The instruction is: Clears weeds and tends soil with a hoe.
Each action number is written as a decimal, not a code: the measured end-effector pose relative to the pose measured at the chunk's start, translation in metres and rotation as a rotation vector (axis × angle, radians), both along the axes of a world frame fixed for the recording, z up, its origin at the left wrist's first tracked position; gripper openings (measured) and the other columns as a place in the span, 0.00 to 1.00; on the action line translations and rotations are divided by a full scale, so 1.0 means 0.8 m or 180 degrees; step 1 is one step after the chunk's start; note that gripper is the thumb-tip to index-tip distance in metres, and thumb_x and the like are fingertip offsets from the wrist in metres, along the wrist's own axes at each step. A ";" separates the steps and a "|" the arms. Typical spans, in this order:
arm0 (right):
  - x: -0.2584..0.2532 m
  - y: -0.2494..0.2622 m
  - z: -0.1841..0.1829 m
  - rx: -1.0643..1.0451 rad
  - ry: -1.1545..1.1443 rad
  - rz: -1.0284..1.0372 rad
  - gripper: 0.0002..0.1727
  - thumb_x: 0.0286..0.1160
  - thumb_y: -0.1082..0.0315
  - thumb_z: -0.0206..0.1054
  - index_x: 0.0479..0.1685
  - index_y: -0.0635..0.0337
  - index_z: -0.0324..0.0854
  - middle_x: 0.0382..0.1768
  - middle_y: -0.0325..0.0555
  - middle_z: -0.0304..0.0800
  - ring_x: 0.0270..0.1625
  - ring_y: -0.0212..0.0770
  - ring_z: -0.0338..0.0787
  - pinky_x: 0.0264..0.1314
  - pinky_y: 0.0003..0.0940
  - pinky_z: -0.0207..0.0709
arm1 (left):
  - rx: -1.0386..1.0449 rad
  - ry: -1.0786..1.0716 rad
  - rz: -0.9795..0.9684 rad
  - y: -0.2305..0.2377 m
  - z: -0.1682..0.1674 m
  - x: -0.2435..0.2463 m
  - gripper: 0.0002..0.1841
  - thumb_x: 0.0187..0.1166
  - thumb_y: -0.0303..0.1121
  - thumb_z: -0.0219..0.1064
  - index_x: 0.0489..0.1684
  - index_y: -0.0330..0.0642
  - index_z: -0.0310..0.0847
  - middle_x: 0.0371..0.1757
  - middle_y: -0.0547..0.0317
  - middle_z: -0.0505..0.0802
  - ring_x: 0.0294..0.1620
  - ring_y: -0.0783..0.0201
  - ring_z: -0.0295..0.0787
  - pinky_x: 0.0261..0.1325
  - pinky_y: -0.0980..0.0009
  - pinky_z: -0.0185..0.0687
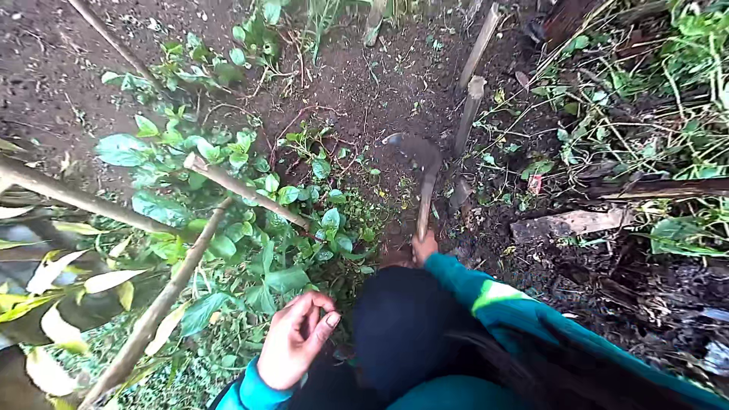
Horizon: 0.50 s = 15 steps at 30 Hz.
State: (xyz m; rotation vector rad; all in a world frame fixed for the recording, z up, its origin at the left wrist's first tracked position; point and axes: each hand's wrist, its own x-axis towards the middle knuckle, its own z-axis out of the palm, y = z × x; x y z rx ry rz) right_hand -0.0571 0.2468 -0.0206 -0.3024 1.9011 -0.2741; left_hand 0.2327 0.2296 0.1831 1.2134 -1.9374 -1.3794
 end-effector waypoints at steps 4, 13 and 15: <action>0.000 0.035 0.038 -0.0021 -0.0155 0.0324 0.34 0.91 0.61 0.59 0.88 0.69 0.51 0.55 0.69 0.85 0.43 0.55 0.91 0.52 0.49 0.85 | -0.0016 0.0005 0.0016 0.003 0.003 -0.002 0.17 0.85 0.52 0.64 0.41 0.48 0.82 0.19 0.76 0.75 0.19 0.90 0.64 0.26 0.92 0.61; -0.043 -0.098 0.138 -0.1253 0.0860 0.1727 0.25 0.96 0.65 0.48 0.71 0.82 0.73 0.75 0.81 0.73 0.77 0.74 0.77 0.81 0.61 0.70 | 0.0037 -0.0354 0.0077 0.022 0.011 0.000 0.17 0.85 0.54 0.64 0.46 0.51 0.84 0.23 0.76 0.79 0.25 0.89 0.71 0.33 0.91 0.69; -0.028 -0.158 0.312 -0.0846 0.0574 0.1634 0.26 0.95 0.72 0.45 0.83 0.85 0.57 0.83 0.81 0.63 0.87 0.71 0.65 0.89 0.50 0.59 | 0.0063 -0.0487 0.0159 0.030 0.016 0.003 0.17 0.84 0.52 0.64 0.45 0.48 0.84 0.22 0.75 0.78 0.24 0.88 0.71 0.33 0.90 0.69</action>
